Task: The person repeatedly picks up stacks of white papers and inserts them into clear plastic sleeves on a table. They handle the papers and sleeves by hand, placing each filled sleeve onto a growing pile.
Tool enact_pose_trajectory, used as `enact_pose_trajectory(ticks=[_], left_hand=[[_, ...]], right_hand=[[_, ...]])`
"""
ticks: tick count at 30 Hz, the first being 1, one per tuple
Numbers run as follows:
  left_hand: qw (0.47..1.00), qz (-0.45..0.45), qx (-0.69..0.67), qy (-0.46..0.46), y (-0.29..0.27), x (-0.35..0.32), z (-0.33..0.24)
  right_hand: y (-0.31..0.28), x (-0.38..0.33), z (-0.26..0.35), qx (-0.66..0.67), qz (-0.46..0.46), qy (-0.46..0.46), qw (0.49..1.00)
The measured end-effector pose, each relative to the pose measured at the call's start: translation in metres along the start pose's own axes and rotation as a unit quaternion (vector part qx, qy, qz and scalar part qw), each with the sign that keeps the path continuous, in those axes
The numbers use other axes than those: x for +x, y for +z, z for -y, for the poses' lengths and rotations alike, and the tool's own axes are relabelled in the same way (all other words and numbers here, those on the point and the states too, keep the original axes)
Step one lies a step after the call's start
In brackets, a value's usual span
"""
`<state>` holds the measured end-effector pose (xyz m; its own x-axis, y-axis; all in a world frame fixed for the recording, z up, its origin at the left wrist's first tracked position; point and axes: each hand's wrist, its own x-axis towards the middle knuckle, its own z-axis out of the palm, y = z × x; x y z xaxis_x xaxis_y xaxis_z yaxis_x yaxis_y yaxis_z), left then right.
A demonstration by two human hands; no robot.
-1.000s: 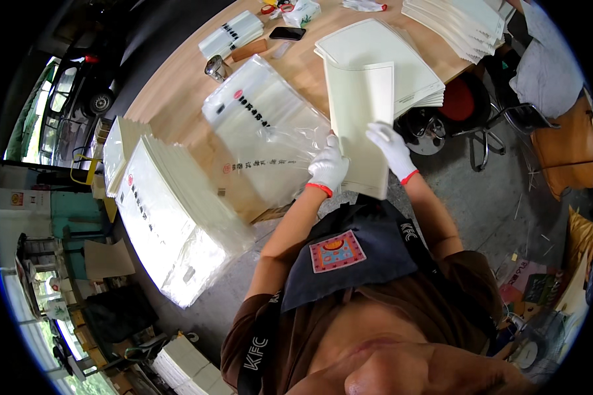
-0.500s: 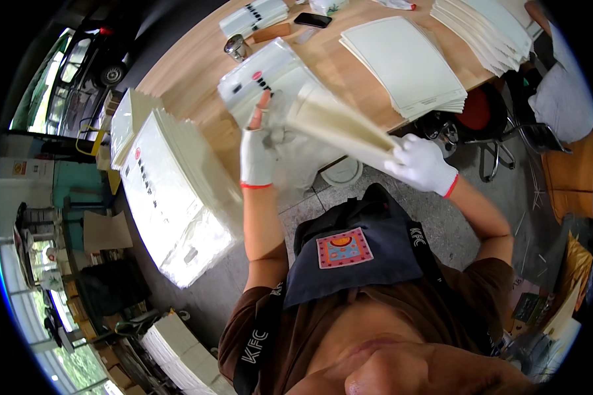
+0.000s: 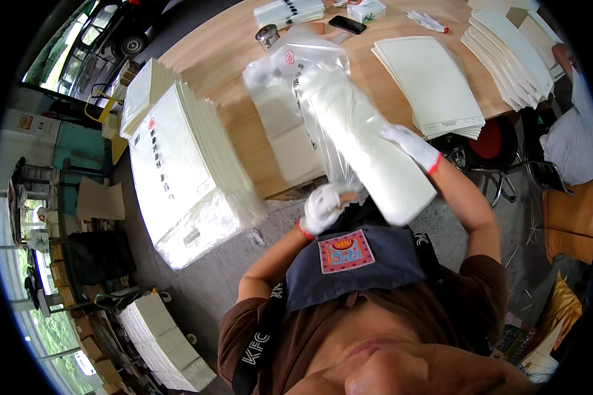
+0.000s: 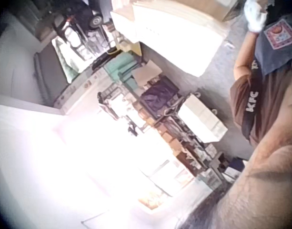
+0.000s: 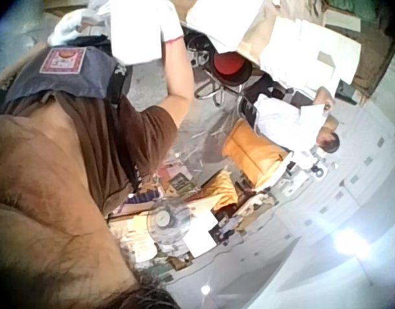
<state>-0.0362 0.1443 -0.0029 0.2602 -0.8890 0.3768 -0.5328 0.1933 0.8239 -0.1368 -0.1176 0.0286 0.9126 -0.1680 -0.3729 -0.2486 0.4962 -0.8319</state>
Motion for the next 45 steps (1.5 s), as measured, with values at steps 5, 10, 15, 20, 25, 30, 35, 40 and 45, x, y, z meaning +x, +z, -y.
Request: enact_pose_trajectory(ticks=[5,10,15,20,25,30,35,40,45], left_hand=[[0.987,-0.021,0.124,0.099,0.004,0.119,-0.054],[0.988,0.003,0.119,0.098,0.025,0.114,-0.040],[0.976,-0.146,0.111,-0.117,0.005,0.064,0.015],[0.985,-0.039,0.158,0.054,0.030,0.003,0.006],[0.882,-0.231,0.369,-0.183,-0.027,-0.051,0.070],[0.880,-0.278,0.338,-0.183,-0.012,-0.106,0.025],[0.926,-0.199,0.255,-0.195,0.000,-0.124,0.010],[0.890,-0.238,0.278,-0.271,-0.013,-0.074,0.030],[0.894,-0.304,-0.008,-0.328,0.011,-0.175,0.076]], right_hand=[[0.021,0.072,-0.019,-0.696,-0.033,-0.223,0.682],[0.038,0.086,-0.048,-0.670,-0.197,-0.521,0.491],[0.081,-0.024,-0.055,-0.671,-0.095,-0.318,0.663],[0.032,-0.007,-0.082,-0.693,-0.296,-0.202,0.626],[0.012,-0.004,-0.085,-0.801,-0.209,-0.056,0.559],[0.038,-0.065,-0.079,-0.797,-0.087,-0.048,0.596],[0.020,-0.082,-0.124,-0.760,-0.067,-0.019,0.647],[0.014,-0.040,-0.077,-0.758,-0.154,-0.143,0.617],[-0.028,-0.065,-0.110,-0.661,0.006,0.077,0.746]])
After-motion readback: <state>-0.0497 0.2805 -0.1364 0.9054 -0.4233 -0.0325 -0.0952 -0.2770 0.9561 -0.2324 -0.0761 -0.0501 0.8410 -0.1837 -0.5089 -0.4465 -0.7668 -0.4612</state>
